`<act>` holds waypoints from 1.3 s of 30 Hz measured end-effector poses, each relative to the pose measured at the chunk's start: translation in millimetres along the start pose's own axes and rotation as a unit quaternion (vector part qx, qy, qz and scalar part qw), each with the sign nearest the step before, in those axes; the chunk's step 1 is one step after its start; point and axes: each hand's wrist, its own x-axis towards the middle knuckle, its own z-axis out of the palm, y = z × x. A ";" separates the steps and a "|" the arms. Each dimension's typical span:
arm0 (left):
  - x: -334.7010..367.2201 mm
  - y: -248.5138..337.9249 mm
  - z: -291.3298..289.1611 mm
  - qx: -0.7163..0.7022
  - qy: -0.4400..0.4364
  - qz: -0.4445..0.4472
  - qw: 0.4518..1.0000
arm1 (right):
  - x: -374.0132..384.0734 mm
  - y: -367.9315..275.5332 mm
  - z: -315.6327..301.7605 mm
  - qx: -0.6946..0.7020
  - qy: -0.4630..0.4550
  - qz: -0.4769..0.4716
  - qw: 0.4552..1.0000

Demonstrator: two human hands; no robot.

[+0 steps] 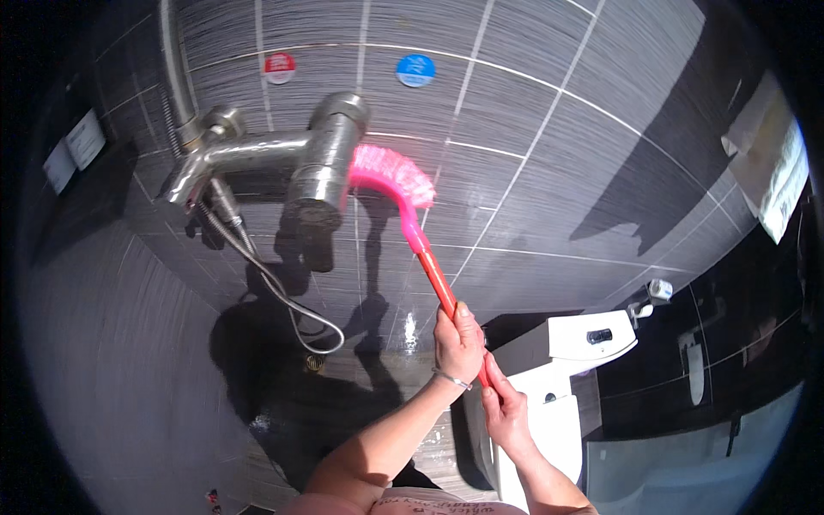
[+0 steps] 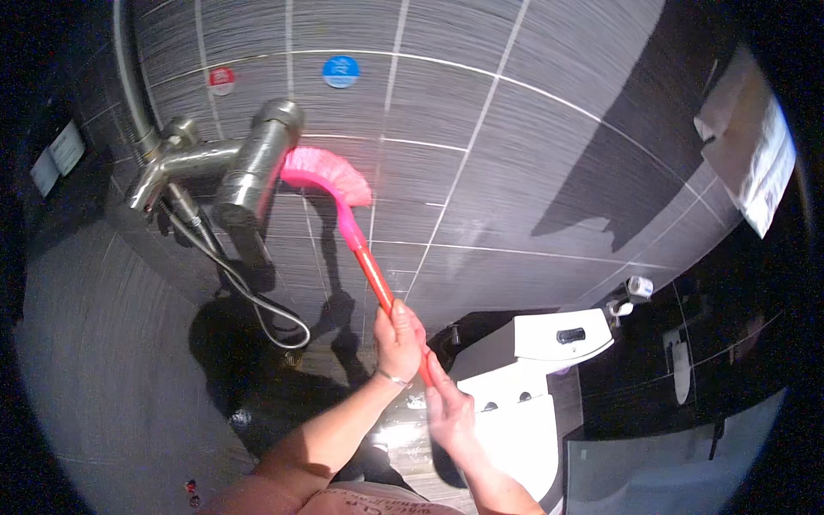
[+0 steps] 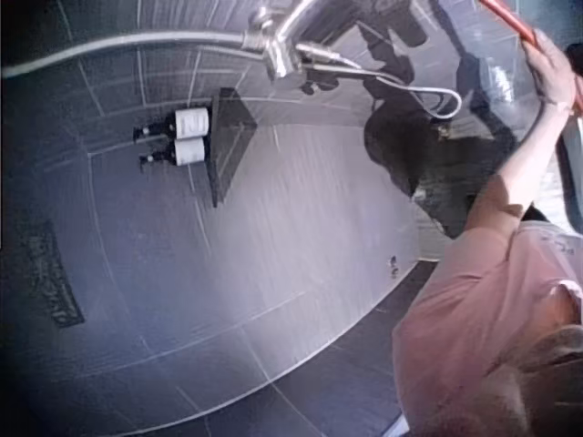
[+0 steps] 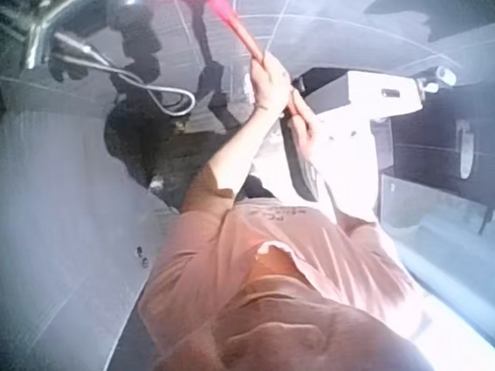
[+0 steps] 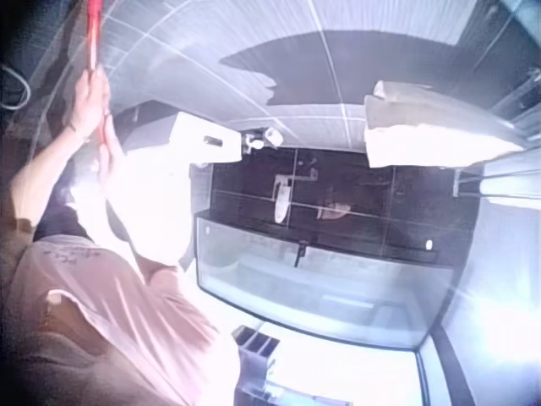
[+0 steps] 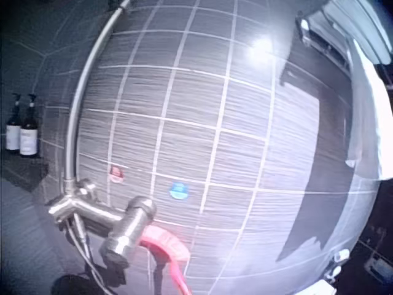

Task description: The person pours a cleaning liquid onto the bathroom floor and then uses a long-handled brush to scrub the floor, toilet base, and shower walls. The person moves around the bathroom to clean different areas.

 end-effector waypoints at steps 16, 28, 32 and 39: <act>45.3 -54.4 -94.3 0.102 0.182 0.049 0.977 | 44.4 33.1 65.3 -0.020 -0.124 -0.063 0.990; 70.5 30.8 -72.6 0.098 0.181 0.090 0.975 | 74.4 -29.9 58.3 0.091 -0.151 -0.114 0.978; 32.3 -55.1 -97.4 0.277 0.135 0.076 0.948 | 22.3 43.3 73.9 0.116 -0.109 -0.085 0.984; -51.2 -107.5 -106.8 0.265 -0.163 -0.289 0.905 | -58.1 45.2 41.2 0.248 -0.109 0.078 0.959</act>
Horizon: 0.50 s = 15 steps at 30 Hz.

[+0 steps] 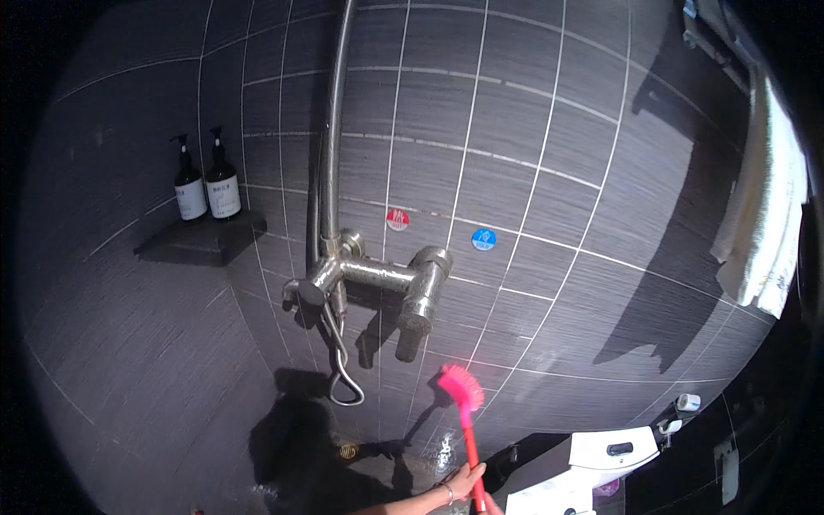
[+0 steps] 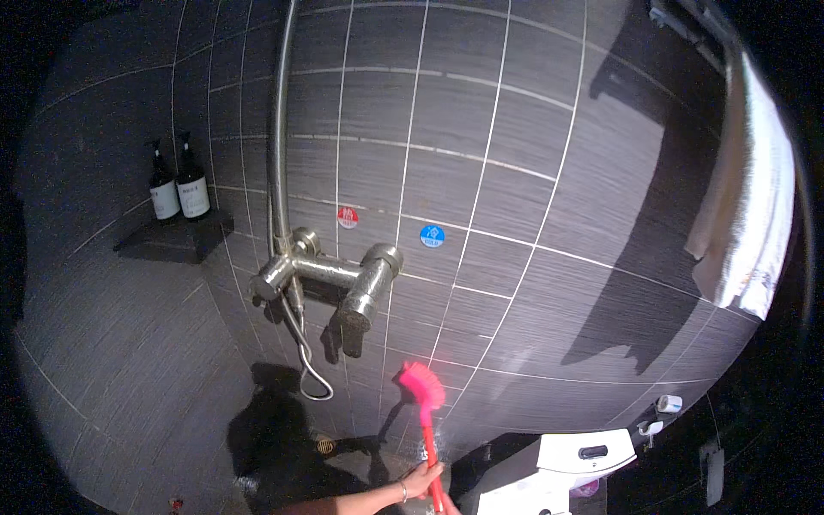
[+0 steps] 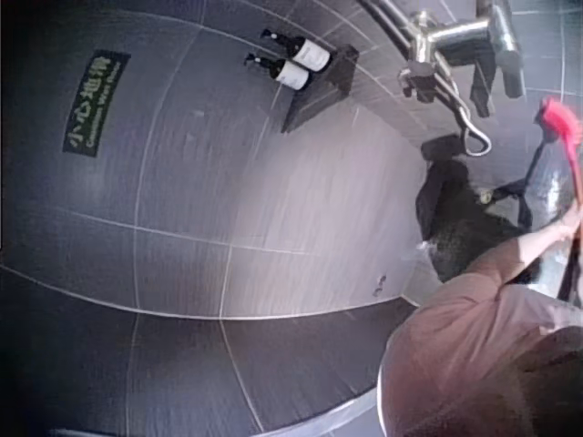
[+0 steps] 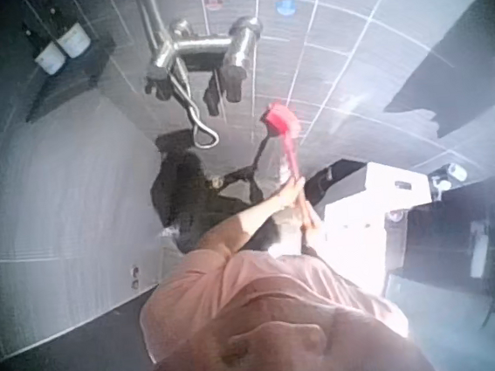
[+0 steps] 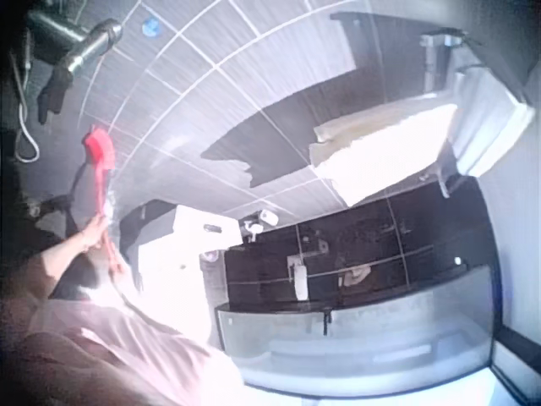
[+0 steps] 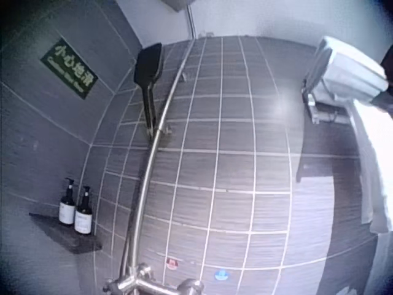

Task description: The person pours a cleaning liquid onto the bathroom floor and then uses a long-handled brush to scrub the floor, toilet base, and shower walls. The person moves around the bathroom to clean different areas.

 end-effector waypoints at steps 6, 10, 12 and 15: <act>-70.0 13.6 -20.4 -0.031 -0.268 0.090 0.959 | -3.8 -93.0 15.1 0.186 0.013 -0.095 0.978; -158.4 1.5 -18.6 -0.344 -0.312 0.043 0.885 | 21.0 -142.2 69.5 0.240 -0.024 -0.061 0.969; -170.0 11.1 -38.6 -0.312 -0.225 0.051 0.922 | 32.2 -154.1 85.1 0.252 -0.060 -0.093 0.961; -196.2 37.3 -77.8 -0.345 -0.123 0.085 0.927 | 47.5 -203.9 120.8 0.134 -0.033 -0.189 0.972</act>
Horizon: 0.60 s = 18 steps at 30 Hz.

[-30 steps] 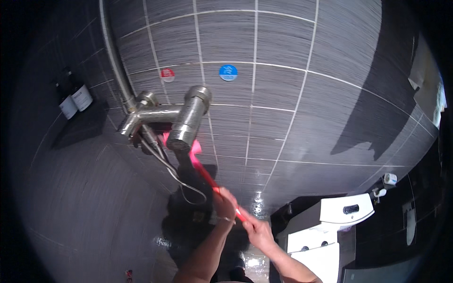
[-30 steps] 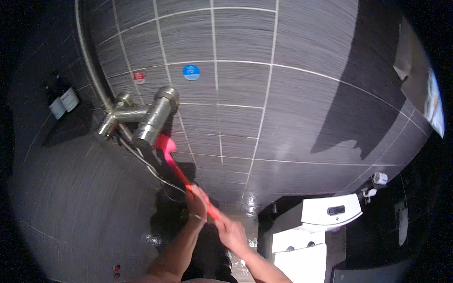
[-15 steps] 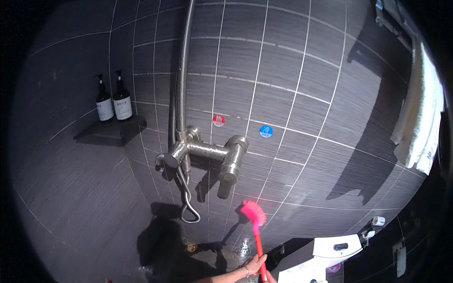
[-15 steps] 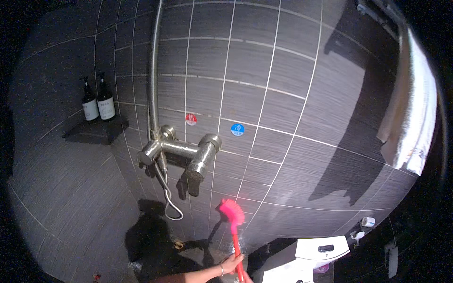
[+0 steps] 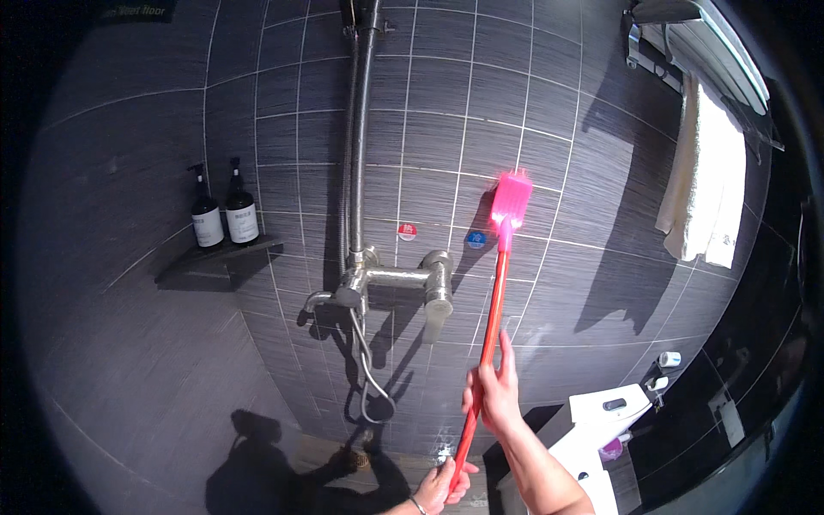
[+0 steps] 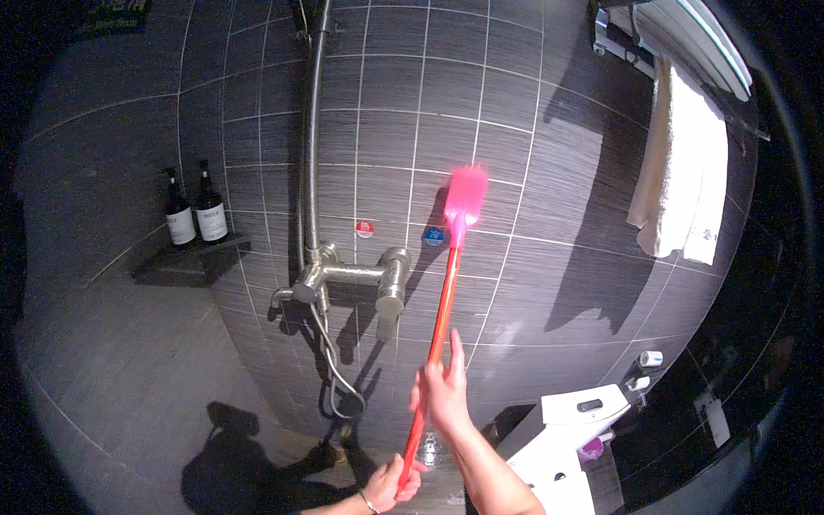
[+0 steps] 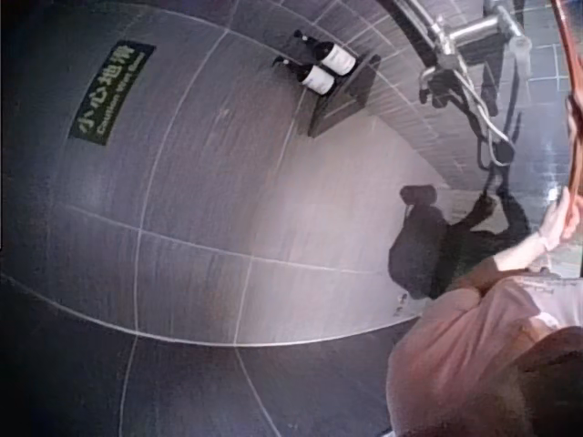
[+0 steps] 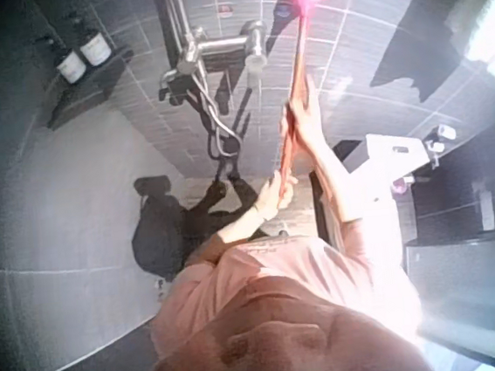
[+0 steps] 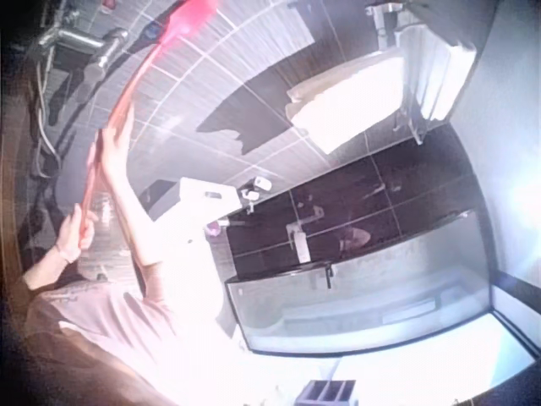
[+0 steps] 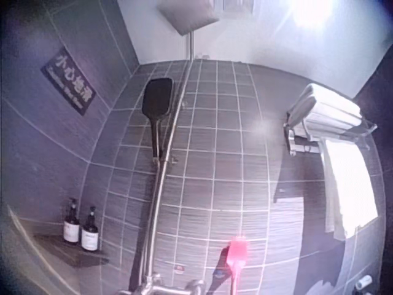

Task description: The person pours a cleaning liquid onto the bathroom floor and then uses a long-handled brush to scrub the floor, toilet base, and shower walls. The person moves around the bathroom to clean different areas.

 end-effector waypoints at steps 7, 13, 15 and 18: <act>-118.0 111.1 -12.6 0.104 0.136 0.042 0.984 | 38.3 30.1 113.0 -0.117 0.082 -0.185 0.972; -182.5 146.5 -30.6 0.201 0.256 0.115 0.939 | 23.7 52.6 185.6 -0.036 0.034 -0.118 0.992; -175.7 139.1 -26.9 0.382 0.223 0.187 0.877 | 13.9 44.1 172.8 0.002 0.024 -0.093 0.995; -164.3 134.2 -3.7 0.204 0.124 0.206 0.949 | -1.9 20.4 129.2 0.096 0.059 -0.016 0.994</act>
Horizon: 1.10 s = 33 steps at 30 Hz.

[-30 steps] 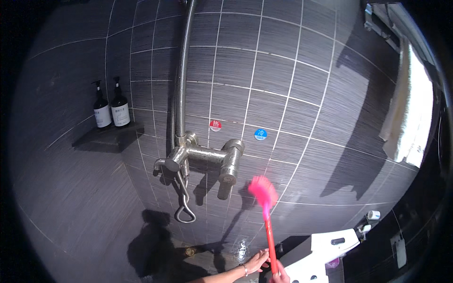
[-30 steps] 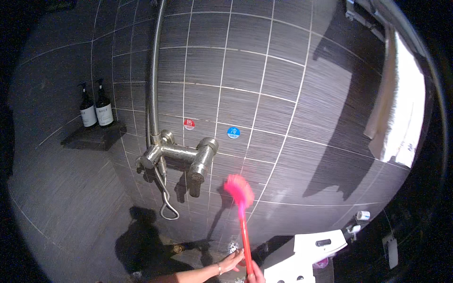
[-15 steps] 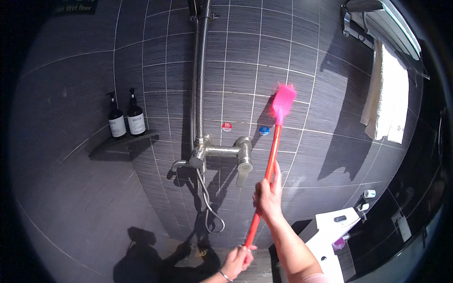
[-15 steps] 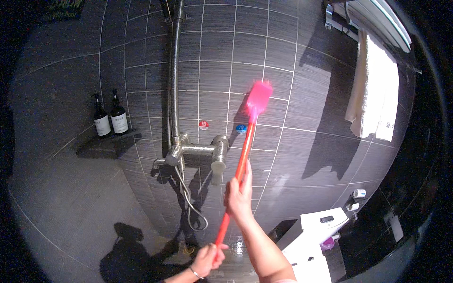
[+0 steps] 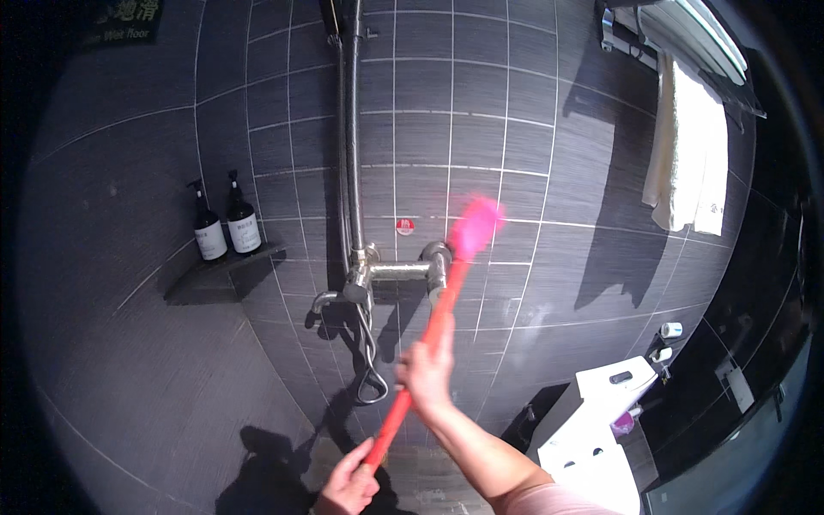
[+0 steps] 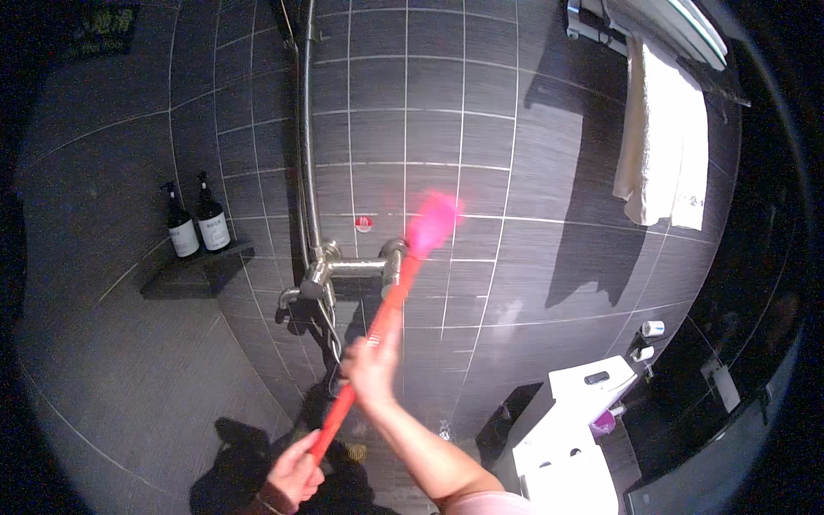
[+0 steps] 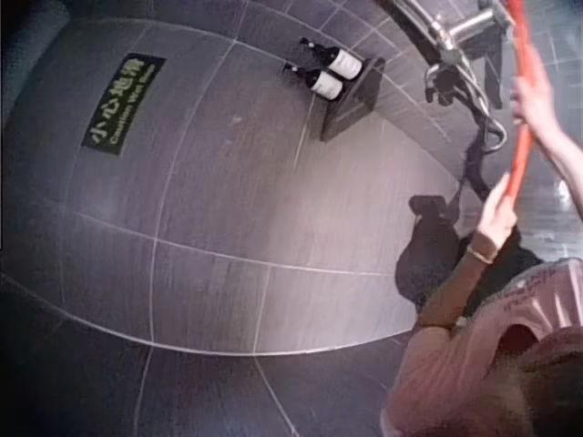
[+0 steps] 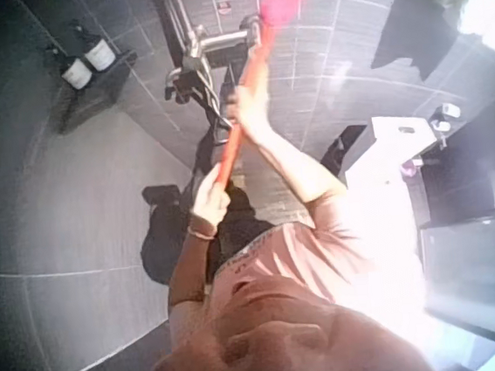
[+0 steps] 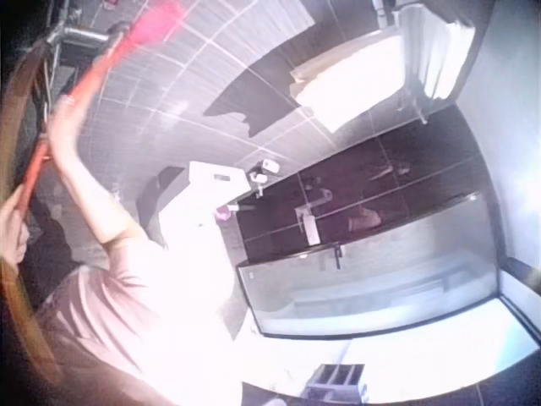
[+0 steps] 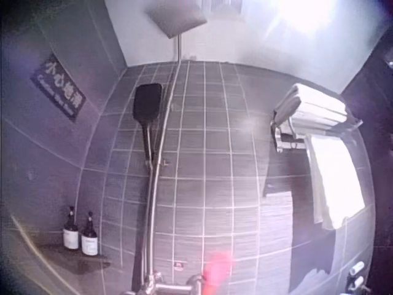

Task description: The person pours a cleaning liquid onto the bathroom floor and then uses a long-handled brush to scrub the floor, toilet base, and shower walls. The person moves around the bathroom to clean different areas.

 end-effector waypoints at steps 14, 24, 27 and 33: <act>-16.6 112.5 -26.6 0.275 0.094 -0.132 0.948 | 8.6 -9.8 69.4 0.216 -0.040 0.023 0.975; -21.9 147.1 -24.2 0.343 0.161 -0.090 0.921 | 21.2 -5.0 119.6 0.147 -0.049 0.021 0.988; -25.7 134.4 -15.7 0.315 0.161 -0.097 0.930 | 16.5 -16.6 102.3 0.165 -0.090 0.014 0.982; 82.3 106.4 21.2 0.142 0.008 -0.021 0.990 | 98.8 -104.6 55.9 -0.037 -0.032 -0.195 0.980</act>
